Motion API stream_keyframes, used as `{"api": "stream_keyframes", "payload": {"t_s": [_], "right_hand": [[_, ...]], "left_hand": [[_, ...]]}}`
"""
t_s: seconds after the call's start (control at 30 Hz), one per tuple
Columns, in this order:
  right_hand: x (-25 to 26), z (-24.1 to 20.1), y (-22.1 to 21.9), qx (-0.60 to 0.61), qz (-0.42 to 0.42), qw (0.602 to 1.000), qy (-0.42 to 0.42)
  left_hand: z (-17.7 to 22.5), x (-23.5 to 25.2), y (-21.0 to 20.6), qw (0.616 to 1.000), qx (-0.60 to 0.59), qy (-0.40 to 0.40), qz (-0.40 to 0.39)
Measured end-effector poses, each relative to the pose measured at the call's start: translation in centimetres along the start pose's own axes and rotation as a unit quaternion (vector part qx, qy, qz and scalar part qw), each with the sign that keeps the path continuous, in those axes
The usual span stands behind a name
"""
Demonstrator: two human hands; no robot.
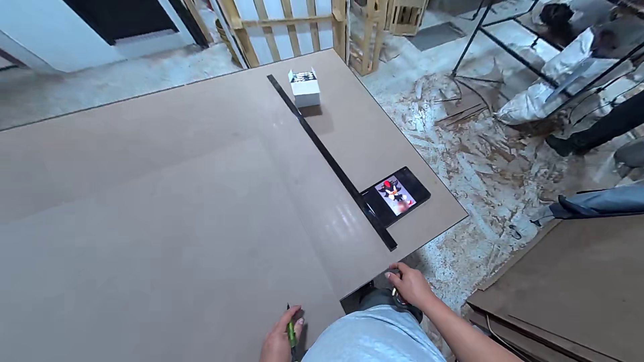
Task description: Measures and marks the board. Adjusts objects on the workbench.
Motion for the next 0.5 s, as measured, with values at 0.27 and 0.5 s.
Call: {"api": "stream_keyframes", "payload": {"t_s": [0.27,0.5], "right_hand": [[11.0,-8.5,5.1,0.064,-0.036,0.980,0.185],[24.9,2.5,17.6,0.012,0.189,0.979,-0.072]], "left_hand": [[7.0,3.9,-5.4,0.999,-0.005,0.044,-0.017],[5.7,0.6,-4.5,0.992,0.008,0.127,0.022]]}}
Point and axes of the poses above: each hand's wrist, its own x-axis towards the middle knuckle, its own y-axis out of the back of the hand, z = x × y, the point moved 2 cm from there along x, towards the middle knuckle, and after that the axes turned 14 degrees about z, right-handed, at the moved point
